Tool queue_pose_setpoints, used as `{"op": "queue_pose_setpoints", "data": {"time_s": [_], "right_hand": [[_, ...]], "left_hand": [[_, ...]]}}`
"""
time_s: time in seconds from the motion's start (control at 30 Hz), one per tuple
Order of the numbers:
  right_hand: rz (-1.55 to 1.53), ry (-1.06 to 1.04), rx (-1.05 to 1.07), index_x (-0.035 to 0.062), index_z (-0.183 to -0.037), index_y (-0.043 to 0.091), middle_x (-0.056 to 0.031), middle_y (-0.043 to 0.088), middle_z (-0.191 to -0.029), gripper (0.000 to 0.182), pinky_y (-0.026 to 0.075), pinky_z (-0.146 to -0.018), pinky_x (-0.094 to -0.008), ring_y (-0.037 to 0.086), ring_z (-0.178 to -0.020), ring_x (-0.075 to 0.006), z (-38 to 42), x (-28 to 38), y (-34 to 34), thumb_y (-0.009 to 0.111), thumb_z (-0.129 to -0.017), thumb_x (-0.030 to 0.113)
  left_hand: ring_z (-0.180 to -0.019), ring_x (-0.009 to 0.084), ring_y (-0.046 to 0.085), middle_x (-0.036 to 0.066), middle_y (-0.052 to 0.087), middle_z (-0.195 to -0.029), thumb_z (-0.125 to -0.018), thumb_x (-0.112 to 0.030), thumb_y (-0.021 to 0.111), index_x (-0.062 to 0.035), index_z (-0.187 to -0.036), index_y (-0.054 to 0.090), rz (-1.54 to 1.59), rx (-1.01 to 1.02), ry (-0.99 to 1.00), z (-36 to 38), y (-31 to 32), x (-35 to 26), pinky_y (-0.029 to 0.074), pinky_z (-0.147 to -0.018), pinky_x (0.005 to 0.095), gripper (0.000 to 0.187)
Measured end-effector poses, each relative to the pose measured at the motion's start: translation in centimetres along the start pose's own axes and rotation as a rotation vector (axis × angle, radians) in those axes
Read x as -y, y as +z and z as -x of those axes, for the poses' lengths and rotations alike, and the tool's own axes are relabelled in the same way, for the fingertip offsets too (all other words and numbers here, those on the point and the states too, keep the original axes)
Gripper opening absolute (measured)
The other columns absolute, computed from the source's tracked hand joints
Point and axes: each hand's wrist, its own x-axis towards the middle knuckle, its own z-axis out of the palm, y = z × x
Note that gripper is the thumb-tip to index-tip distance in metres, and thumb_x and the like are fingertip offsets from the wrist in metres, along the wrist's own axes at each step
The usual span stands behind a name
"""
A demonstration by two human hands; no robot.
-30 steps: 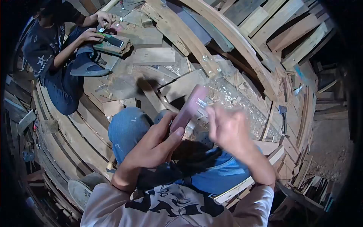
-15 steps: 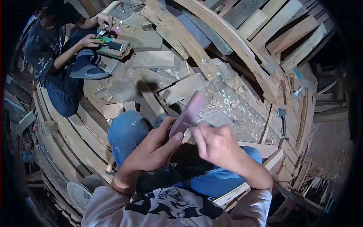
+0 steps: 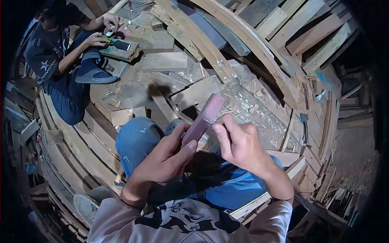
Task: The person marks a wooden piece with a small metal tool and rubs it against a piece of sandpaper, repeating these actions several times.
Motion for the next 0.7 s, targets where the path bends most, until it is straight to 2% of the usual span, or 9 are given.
{"op": "queue_pose_setpoints", "data": {"time_s": [0.17, 0.27, 0.33, 0.47, 0.5, 0.53, 0.6, 0.7], "right_hand": [[0.071, -0.080, -0.044, 0.0046, -0.077, 0.055, -0.0098, 0.054, -0.051, 0.019, 0.044, -0.040, -0.0392, 0.057, -0.042, -0.0286, -0.1, -0.5, 0.4, 0.064, -0.093, 0.011], [0.103, -0.116, -0.027, 0.0046, -0.076, 0.055, -0.0101, 0.053, -0.050, 0.020, 0.044, -0.039, -0.0372, 0.058, -0.042, -0.0260, -0.1, -0.2, 0.6, 0.065, -0.092, 0.010], [0.135, -0.031, -0.134, 0.0049, -0.074, 0.054, -0.0097, 0.054, -0.050, 0.021, 0.044, -0.038, -0.0368, 0.058, -0.042, -0.0254, -0.9, -0.8, -0.1, 0.066, -0.092, 0.010], [0.035, -0.104, -0.006, 0.0027, -0.077, 0.059, -0.0101, 0.054, -0.049, 0.018, 0.044, -0.038, -0.0384, 0.058, -0.039, -0.0262, 0.6, 0.0, 1.5, 0.066, -0.092, 0.010], [0.065, -0.115, -0.050, 0.0026, -0.079, 0.061, -0.0106, 0.055, -0.049, 0.015, 0.046, -0.038, -0.0380, 0.059, -0.041, -0.0263, 0.1, -0.3, 1.1, 0.067, -0.091, 0.010], [0.136, -0.022, -0.088, 0.0032, -0.077, 0.060, -0.0105, 0.055, -0.049, 0.017, 0.046, -0.038, -0.0385, 0.059, -0.041, -0.0262, -0.4, -0.1, 0.3, 0.068, -0.090, 0.011], [0.180, -0.005, -0.133, 0.0041, -0.075, 0.058, -0.0107, 0.054, -0.050, 0.021, 0.045, -0.038, -0.0384, 0.059, -0.042, -0.0258, -0.6, -0.8, -0.2, 0.070, -0.089, 0.012], [0.116, -0.127, -0.034, 0.0060, -0.071, 0.053, -0.0111, 0.054, -0.050, 0.026, 0.045, -0.038, -0.0373, 0.059, -0.042, -0.0252, 0.8, 0.4, 1.3, 0.068, -0.091, 0.011]], "left_hand": [[-0.044, 0.0079, 0.051, 0.000, 0.052, -0.066, -0.105, -0.026, 0.049, 0.0008, -0.128, 0.041, -0.040, -0.014, 0.030, -0.1, 0.0, 0.4, 0.039, -0.041, 0.0239, 0.036], [-0.044, 0.0080, 0.051, 0.000, 0.052, -0.066, -0.105, -0.027, 0.049, 0.0008, -0.127, 0.041, -0.033, -0.020, -0.018, -0.1, -0.1, 0.2, 0.039, -0.041, 0.0240, 0.036], [-0.045, 0.0080, 0.051, 0.000, 0.052, -0.066, -0.105, -0.027, 0.049, 0.0007, -0.128, 0.041, -0.050, -0.030, 0.037, -0.1, -0.2, 0.6, 0.039, -0.041, 0.0239, 0.037], [-0.046, 0.0078, 0.051, 0.000, 0.053, -0.066, -0.105, -0.028, 0.049, 0.0000, -0.125, 0.042, -0.080, -0.019, -0.034, 0.2, -0.1, 0.0, 0.039, -0.043, 0.0242, 0.035], [-0.046, 0.0082, 0.052, 0.001, 0.053, -0.066, -0.105, -0.029, 0.049, 0.0000, -0.124, 0.043, -0.082, -0.052, 0.004, 0.1, 0.1, 0.1, 0.040, -0.043, 0.0248, 0.035], [-0.046, 0.0082, 0.052, 0.001, 0.053, -0.066, -0.105, -0.029, 0.049, 0.0000, -0.124, 0.043, -0.080, -0.052, -0.008, 0.3, 0.0, 0.3, 0.040, -0.043, 0.0248, 0.035], [-0.047, 0.0087, 0.052, 0.001, 0.053, -0.066, -0.105, -0.030, 0.049, 0.0005, -0.125, 0.042, -0.087, -0.029, 0.029, 0.1, -0.1, 0.4, 0.040, -0.043, 0.0250, 0.037], [-0.047, 0.0090, 0.053, 0.001, 0.053, -0.067, -0.105, -0.031, 0.048, 0.0010, -0.125, 0.042, -0.063, -0.012, -0.041, 0.3, -0.2, 0.3, 0.041, -0.044, 0.0250, 0.038]]}}
